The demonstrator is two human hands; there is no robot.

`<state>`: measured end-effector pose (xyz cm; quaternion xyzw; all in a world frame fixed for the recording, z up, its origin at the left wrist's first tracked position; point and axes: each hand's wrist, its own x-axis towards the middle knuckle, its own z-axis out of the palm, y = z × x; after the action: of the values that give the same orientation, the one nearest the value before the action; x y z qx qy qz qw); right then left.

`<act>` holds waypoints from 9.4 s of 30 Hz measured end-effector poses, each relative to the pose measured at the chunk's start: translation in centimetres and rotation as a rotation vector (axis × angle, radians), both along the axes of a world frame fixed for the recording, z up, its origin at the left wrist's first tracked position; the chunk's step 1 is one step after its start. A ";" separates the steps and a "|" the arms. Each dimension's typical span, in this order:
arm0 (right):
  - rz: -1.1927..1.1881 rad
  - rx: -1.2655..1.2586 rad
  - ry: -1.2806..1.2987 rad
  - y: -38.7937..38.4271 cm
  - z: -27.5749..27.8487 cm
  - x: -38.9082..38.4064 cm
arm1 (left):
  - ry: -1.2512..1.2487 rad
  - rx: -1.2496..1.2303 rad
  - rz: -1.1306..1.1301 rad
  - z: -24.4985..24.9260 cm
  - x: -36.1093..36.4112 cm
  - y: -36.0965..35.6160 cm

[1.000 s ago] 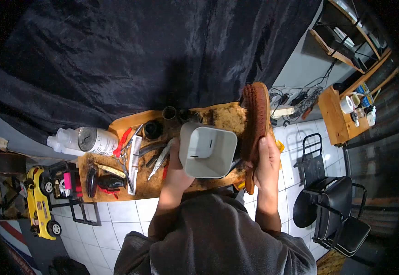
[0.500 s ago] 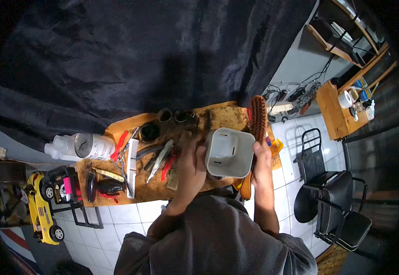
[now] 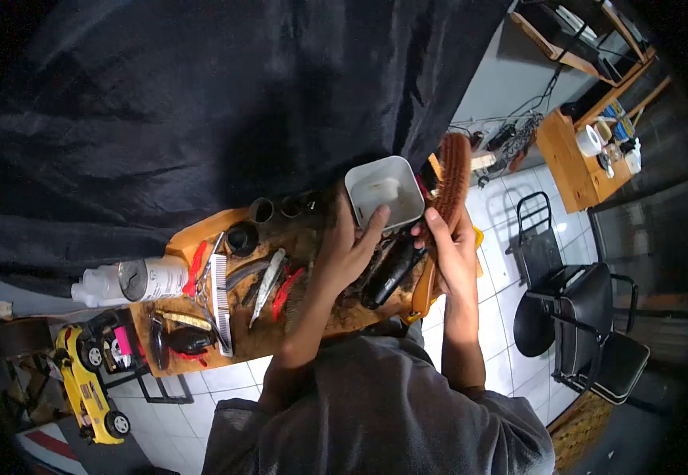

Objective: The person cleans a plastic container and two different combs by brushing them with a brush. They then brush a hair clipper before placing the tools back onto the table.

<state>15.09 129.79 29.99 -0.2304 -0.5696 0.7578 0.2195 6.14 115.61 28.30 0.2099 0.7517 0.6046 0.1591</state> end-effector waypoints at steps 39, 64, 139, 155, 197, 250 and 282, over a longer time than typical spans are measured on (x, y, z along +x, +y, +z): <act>0.274 0.454 0.039 -2.7 0.1 3.1 | 0.251 -0.276 -0.032 2.2 4.4 -8.8; 0.399 0.267 -0.151 -7.4 -0.3 3.3 | -0.054 0.289 0.361 1.5 7.3 -9.9; 0.743 1.006 0.039 -9.8 2.0 5.0 | -0.088 1.058 0.388 0.9 9.2 -11.1; 0.893 0.934 0.107 -5.6 3.7 5.6 | -0.228 0.900 0.550 1.2 9.1 -6.0; 0.721 0.876 0.383 11.0 2.6 7.1 | -0.496 0.919 0.396 3.4 10.0 9.9; 0.440 1.022 0.112 14.6 -0.2 3.6 | -0.486 0.737 0.422 3.0 7.8 12.8; 0.912 0.716 0.106 18.1 0.5 6.0 | -0.243 0.619 0.481 3.3 6.4 13.0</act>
<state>21.11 147.86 30.52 0.1649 -0.8202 0.5465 -0.0366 12.52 128.56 31.57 -0.0067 0.5377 0.8426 0.0305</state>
